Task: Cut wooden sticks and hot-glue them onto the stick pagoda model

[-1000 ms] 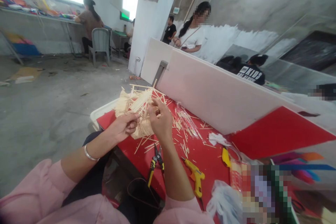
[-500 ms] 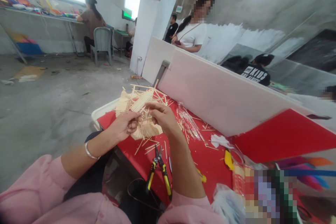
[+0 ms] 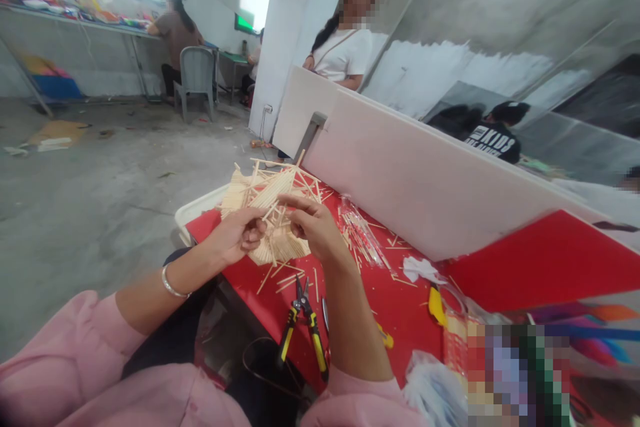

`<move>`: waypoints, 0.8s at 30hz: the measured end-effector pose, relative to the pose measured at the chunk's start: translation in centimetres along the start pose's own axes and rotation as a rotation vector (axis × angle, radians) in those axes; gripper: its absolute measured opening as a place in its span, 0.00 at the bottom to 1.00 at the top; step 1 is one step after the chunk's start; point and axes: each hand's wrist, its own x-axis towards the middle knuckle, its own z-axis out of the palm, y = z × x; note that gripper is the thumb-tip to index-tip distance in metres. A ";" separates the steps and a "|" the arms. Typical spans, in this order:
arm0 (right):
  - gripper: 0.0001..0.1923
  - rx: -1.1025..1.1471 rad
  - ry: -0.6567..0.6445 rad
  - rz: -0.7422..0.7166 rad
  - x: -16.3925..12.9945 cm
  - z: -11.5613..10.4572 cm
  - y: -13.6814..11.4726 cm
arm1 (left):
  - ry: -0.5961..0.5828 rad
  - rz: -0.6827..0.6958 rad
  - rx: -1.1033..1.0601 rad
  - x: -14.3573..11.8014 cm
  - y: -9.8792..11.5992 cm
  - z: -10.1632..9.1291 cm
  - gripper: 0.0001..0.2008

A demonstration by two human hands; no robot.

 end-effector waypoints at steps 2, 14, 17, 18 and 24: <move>0.20 0.007 -0.003 -0.004 -0.1 0.0 0.1 | 0.019 -0.020 -0.032 -0.1 0.3 0.0 0.08; 0.18 0.093 -0.001 -0.011 -0.2 0.1 0.1 | -0.008 -0.001 0.023 -0.2 0.5 -0.1 0.09; 0.19 0.092 0.007 -0.012 -0.3 0.1 0.1 | -0.027 0.022 0.051 0.0 0.4 -0.3 0.10; 0.19 0.089 0.010 -0.008 -0.3 0.2 0.0 | -0.029 0.022 0.059 0.1 0.3 -0.3 0.09; 0.18 0.090 0.005 -0.009 -0.4 0.4 -0.2 | -0.043 0.007 0.074 0.1 0.3 -0.5 0.09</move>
